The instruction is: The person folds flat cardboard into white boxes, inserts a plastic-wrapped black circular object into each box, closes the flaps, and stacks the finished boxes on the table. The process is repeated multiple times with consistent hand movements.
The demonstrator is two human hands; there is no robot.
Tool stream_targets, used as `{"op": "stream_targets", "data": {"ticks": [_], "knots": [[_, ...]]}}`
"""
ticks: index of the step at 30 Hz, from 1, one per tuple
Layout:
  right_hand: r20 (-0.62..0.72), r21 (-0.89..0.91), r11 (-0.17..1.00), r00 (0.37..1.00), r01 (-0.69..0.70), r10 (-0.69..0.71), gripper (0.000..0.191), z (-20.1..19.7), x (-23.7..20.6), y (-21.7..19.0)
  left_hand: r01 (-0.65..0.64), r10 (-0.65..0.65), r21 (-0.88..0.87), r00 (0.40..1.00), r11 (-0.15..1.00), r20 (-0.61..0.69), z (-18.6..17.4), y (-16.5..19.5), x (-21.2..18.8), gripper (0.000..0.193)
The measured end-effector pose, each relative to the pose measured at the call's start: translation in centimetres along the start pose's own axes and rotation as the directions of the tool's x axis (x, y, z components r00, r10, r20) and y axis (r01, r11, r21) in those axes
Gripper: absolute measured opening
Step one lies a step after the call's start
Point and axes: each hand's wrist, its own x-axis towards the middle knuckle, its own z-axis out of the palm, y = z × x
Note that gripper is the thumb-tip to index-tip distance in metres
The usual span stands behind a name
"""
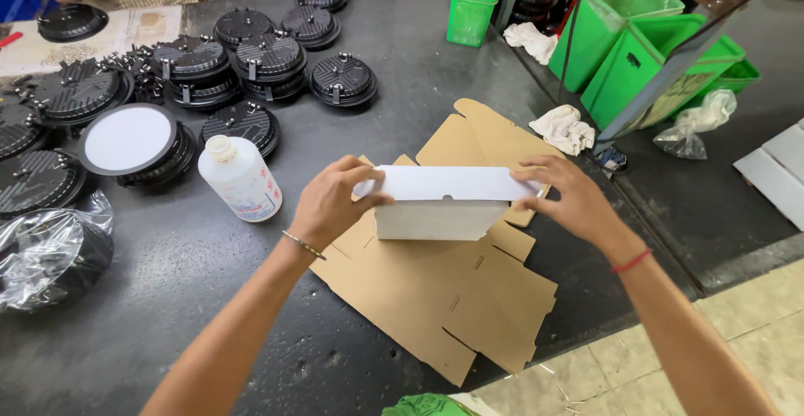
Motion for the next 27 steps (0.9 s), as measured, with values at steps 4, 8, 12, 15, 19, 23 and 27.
{"op": "stream_targets", "data": {"ticks": [4,8,12,15,19,23,27], "knots": [[0.153,-0.044,0.989,0.977,-0.145,0.150,0.041,-1.1,0.3,0.1,-0.143,0.135,0.090,0.987,0.986,0.091,-1.2,-0.7,1.5,0.033],[0.187,-0.166,0.956,0.944,-0.244,0.273,0.020,-1.8,2.8,0.7,0.116,-0.132,0.108,0.980,0.987,0.151,-1.5,0.1,4.1,0.028],[0.392,0.202,0.777,0.776,-0.596,0.494,0.026,-1.9,5.6,1.3,0.389,-0.360,-0.108,0.908,0.915,0.215,-1.4,1.2,6.2,0.041],[0.418,0.421,0.639,0.763,-0.643,0.493,0.027,-1.2,6.5,1.2,0.469,-0.422,-0.244,0.879,0.849,0.221,-1.4,1.3,6.7,0.033],[0.397,0.425,0.617,0.749,-0.662,0.530,0.030,-0.5,6.4,0.9,0.500,-0.442,-0.275,0.862,0.821,0.249,-1.2,1.0,6.5,0.032],[0.362,0.372,0.680,0.774,-0.631,0.520,0.037,-0.6,5.8,0.4,0.519,-0.456,-0.303,0.852,0.799,0.257,-0.9,0.6,5.9,0.030],[0.298,0.329,0.742,0.810,-0.584,0.505,0.037,-0.4,4.8,-0.9,0.437,-0.405,-0.377,0.899,0.817,0.164,-0.4,0.4,4.7,0.029]]}}
